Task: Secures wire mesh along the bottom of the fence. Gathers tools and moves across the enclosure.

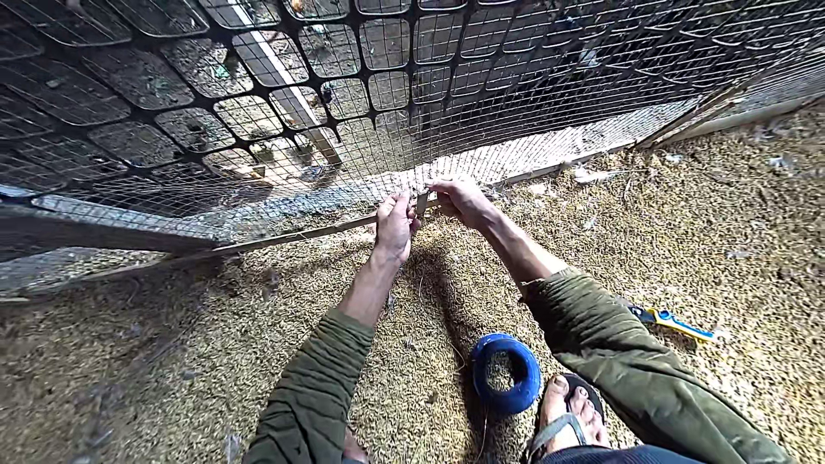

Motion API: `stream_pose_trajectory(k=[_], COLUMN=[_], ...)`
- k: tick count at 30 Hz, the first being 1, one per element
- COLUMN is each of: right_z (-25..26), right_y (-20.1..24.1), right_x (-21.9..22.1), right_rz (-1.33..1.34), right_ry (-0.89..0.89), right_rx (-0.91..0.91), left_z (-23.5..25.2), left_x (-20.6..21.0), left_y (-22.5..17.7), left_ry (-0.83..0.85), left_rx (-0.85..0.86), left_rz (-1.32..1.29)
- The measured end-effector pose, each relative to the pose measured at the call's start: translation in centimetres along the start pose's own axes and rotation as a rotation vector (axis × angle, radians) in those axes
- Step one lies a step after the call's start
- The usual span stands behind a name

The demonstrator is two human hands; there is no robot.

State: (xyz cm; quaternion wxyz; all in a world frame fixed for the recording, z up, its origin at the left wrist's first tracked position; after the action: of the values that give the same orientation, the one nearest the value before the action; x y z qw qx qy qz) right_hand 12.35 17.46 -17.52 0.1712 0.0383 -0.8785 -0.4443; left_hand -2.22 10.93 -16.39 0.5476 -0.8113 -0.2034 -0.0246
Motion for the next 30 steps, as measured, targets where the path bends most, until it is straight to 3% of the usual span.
stream_pose_trajectory(k=[6,11,17,24,30], right_z=[-0.3,-2.8,-4.7,-5.3,-5.4], right_y=[-0.6,-2.1,-4.4,-4.4,-4.7], right_x=[-0.6,-0.7,0.9,2.8,3.1], right_rz=[-0.011,-0.167,-0.268,-0.125,-0.165], right_ry=[0.065,0.008,0.014,0.071,0.092], right_rx=[-0.052,-0.135,-0.166,-0.078,-0.103], left_z=[0.1,-1.1,-4.1,-5.0,-5.5], left_x=[-1.1,-3.4,-3.4,-3.0,-2.9], left_y=[1.3,3.1,3.1,3.7,3.3], left_ry=[0.008,0.126,0.183,0.23,0.253], left_rx=[0.088,0.35,0.525,0.677,0.658], left_rz=[-0.074,0.36,0.764,0.837,0.857])
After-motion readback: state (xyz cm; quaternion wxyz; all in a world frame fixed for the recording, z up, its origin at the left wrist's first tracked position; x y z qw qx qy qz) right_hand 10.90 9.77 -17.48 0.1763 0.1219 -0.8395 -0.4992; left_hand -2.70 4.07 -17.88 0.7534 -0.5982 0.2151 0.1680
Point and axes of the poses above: each hand's wrist, its own z-axis towards the middle knuckle, its own x-axis out of the palm, y = z × x, the point moved 1 cm from there along z, towards the middle knuckle, and after that the axes turned 6 degrees about x, right-handed, at the moved point
